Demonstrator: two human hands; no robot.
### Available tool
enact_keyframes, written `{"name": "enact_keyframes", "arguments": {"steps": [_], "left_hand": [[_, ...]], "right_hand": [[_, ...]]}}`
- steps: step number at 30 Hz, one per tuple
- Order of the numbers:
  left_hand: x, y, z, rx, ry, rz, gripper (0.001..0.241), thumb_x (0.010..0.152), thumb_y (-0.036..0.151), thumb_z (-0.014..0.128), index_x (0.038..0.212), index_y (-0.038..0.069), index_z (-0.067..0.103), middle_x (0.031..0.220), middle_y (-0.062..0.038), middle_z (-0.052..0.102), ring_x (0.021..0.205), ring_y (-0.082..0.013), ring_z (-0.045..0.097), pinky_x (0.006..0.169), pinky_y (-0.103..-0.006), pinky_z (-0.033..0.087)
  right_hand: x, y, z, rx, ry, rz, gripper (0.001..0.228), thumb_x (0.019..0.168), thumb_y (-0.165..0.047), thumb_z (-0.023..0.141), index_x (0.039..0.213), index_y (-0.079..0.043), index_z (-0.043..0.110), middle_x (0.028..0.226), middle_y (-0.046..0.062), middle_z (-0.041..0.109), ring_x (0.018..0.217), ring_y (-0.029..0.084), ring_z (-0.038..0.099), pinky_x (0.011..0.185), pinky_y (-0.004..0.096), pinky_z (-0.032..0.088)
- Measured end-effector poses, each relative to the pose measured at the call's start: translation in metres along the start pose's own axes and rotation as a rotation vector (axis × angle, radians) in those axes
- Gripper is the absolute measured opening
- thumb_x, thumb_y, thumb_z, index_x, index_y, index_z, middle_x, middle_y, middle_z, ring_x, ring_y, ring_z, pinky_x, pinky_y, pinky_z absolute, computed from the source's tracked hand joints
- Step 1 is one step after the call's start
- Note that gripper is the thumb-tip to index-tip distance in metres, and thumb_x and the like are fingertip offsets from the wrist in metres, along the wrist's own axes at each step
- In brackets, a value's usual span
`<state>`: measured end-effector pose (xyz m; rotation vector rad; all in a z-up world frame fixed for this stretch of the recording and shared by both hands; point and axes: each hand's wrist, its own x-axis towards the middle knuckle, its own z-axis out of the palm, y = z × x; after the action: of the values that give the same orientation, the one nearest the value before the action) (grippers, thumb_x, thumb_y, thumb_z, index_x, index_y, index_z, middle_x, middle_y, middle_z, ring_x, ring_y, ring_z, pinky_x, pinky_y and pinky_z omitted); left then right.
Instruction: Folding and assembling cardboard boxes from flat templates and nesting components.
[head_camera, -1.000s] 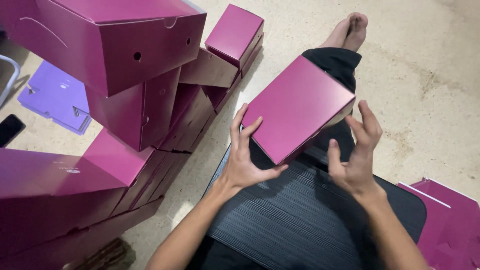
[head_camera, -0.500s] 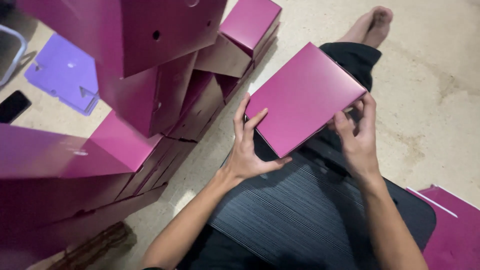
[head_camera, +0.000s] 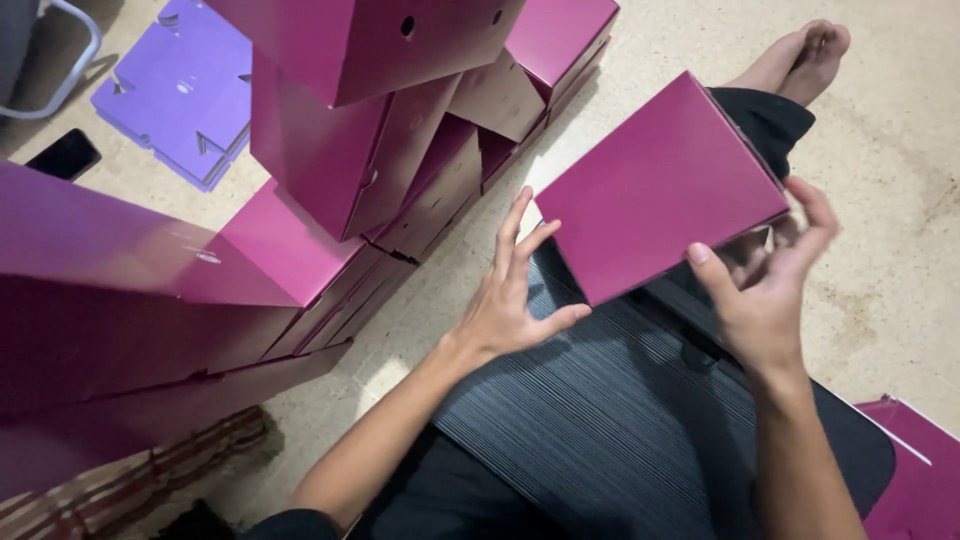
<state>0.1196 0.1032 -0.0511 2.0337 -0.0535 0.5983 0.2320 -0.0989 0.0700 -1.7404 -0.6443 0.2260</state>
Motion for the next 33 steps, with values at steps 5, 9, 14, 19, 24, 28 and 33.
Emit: {"name": "enact_keyframes", "arguments": {"steps": [5,9,14,19,24,28,33], "left_hand": [[-0.035,0.021,-0.003,-0.044,0.106,0.114,0.082,0.094,0.057,0.064,0.155,0.025,0.020,0.166,-0.018,0.012,0.147,-0.0367,0.037,0.121,-0.0549,0.045],[-0.082,0.042,-0.007,-0.088,0.523,0.507,0.051,0.093,0.034,0.062,0.137,0.021,0.041,0.142,-0.008,0.039,0.131,-0.0257,0.045,0.106,-0.0478,0.049],[-0.151,0.060,-0.011,-0.081,0.636,0.569,0.034,0.091,0.036,0.059,0.121,0.023,0.050,0.117,-0.006,0.047,0.109,-0.0254,0.048,0.089,-0.0422,0.046],[-0.193,0.051,-0.010,0.003,0.465,0.388,0.033,0.083,0.026,0.065,0.111,0.018,0.051,0.115,-0.009,0.048,0.106,-0.0293,0.051,0.089,-0.0462,0.051],[-0.194,0.043,-0.023,0.056,0.198,0.301,0.039,0.084,0.017,0.073,0.120,0.016,0.058,0.122,-0.007,0.046,0.107,-0.0255,0.053,0.094,-0.0432,0.048],[-0.172,0.062,-0.044,0.053,0.002,0.165,0.027,0.089,0.013,0.068,0.115,0.012,0.066,0.115,-0.011,0.054,0.098,-0.0276,0.055,0.089,-0.0396,0.047],[-0.171,0.062,-0.042,0.129,-0.041,0.126,0.023,0.089,0.016,0.069,0.112,0.014,0.069,0.122,-0.011,0.060,0.101,-0.0267,0.060,0.091,-0.0406,0.047]], "right_hand": [[-0.011,-0.031,-0.004,-0.178,-0.010,-0.199,0.082,0.088,0.009,0.058,0.144,-0.022,0.006,0.131,0.034,0.036,0.111,0.046,0.057,0.088,0.049,0.055],[-0.038,-0.038,0.000,-0.395,-0.027,-0.519,0.103,0.067,-0.013,0.070,0.150,-0.013,0.008,0.142,0.023,0.016,0.134,0.049,0.033,0.119,0.065,0.042],[-0.058,-0.062,0.060,-0.343,-0.008,-0.629,0.102,0.071,-0.042,0.075,0.149,-0.012,0.018,0.136,0.016,0.031,0.122,0.031,0.042,0.106,0.048,0.042],[-0.063,-0.085,0.112,-0.108,-0.119,-0.634,0.111,0.070,-0.030,0.093,0.154,-0.018,0.022,0.148,0.013,0.032,0.136,0.031,0.048,0.116,0.044,0.054],[-0.051,-0.102,0.145,-0.107,-0.137,-0.651,0.113,0.071,-0.022,0.096,0.155,-0.018,0.020,0.149,0.012,0.030,0.139,0.032,0.048,0.126,0.046,0.053],[-0.043,-0.105,0.164,-0.173,-0.135,-0.660,0.114,0.073,-0.025,0.102,0.154,-0.016,0.022,0.150,0.012,0.030,0.142,0.032,0.047,0.128,0.046,0.052],[-0.037,-0.106,0.180,-0.151,-0.128,-0.669,0.111,0.077,-0.025,0.100,0.156,-0.018,0.021,0.151,0.012,0.030,0.141,0.031,0.048,0.122,0.045,0.060]]}}
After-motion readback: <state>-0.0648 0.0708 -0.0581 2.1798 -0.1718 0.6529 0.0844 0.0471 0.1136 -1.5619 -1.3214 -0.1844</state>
